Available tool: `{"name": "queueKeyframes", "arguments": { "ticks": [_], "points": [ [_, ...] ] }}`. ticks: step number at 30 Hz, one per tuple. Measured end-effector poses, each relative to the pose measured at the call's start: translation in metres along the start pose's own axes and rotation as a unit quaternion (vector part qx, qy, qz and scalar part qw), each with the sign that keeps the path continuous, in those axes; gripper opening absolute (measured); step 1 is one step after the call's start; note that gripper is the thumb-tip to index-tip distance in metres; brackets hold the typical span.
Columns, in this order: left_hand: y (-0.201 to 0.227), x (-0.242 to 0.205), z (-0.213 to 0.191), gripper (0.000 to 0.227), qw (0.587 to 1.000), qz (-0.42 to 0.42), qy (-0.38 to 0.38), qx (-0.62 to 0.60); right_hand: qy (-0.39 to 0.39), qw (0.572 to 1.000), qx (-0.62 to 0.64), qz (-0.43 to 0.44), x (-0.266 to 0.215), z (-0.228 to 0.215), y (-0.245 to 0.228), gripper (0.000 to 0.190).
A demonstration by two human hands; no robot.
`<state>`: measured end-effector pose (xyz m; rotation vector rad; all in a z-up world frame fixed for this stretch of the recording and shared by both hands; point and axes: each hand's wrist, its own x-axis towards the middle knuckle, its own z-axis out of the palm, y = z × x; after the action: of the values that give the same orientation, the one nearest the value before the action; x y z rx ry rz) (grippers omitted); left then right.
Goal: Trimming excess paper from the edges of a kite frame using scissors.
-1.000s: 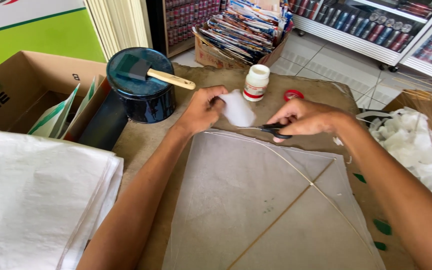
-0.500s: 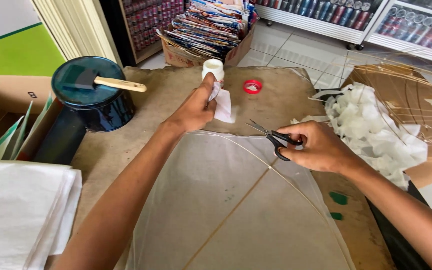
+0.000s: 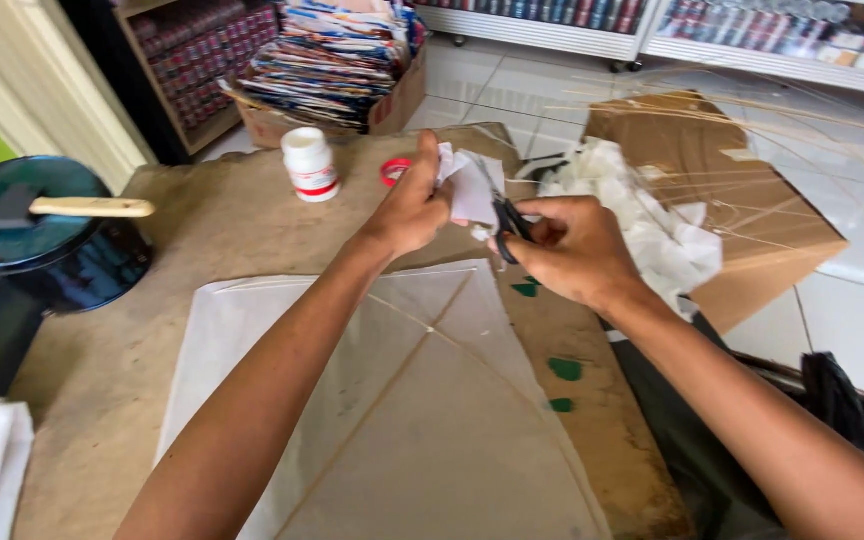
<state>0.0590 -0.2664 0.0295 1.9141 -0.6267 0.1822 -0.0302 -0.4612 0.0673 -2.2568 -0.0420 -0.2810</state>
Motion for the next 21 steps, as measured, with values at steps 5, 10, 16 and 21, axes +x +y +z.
{"name": "queueKeyframes", "arguments": {
  "ticks": [5, 10, 16, 21],
  "points": [
    [-0.006, 0.034, 0.043, 0.048, 0.999, -0.024, 0.017, -0.021, 0.026, 1.000, 0.005, 0.002, 0.013, -0.005, 0.022, 0.046],
    [0.020, 0.043, 0.062, 0.043, 0.980, -0.191, 0.005, -0.049, 0.044, 0.998, 0.036, -0.017, 0.008, -0.011, 0.019, 0.038],
    [-0.039, 0.070, 0.090, 0.033, 0.979, -0.132, 0.113, -0.109, 0.051, 0.997, 0.064, -0.011, 0.007, -0.016, 0.015, 0.038],
    [-0.038, 0.062, 0.087, 0.030, 0.983, -0.132, 0.120, -0.032, 0.056, 0.998, 0.030, 0.029, 0.006, -0.011, 0.005, 0.037]
  ]
}}
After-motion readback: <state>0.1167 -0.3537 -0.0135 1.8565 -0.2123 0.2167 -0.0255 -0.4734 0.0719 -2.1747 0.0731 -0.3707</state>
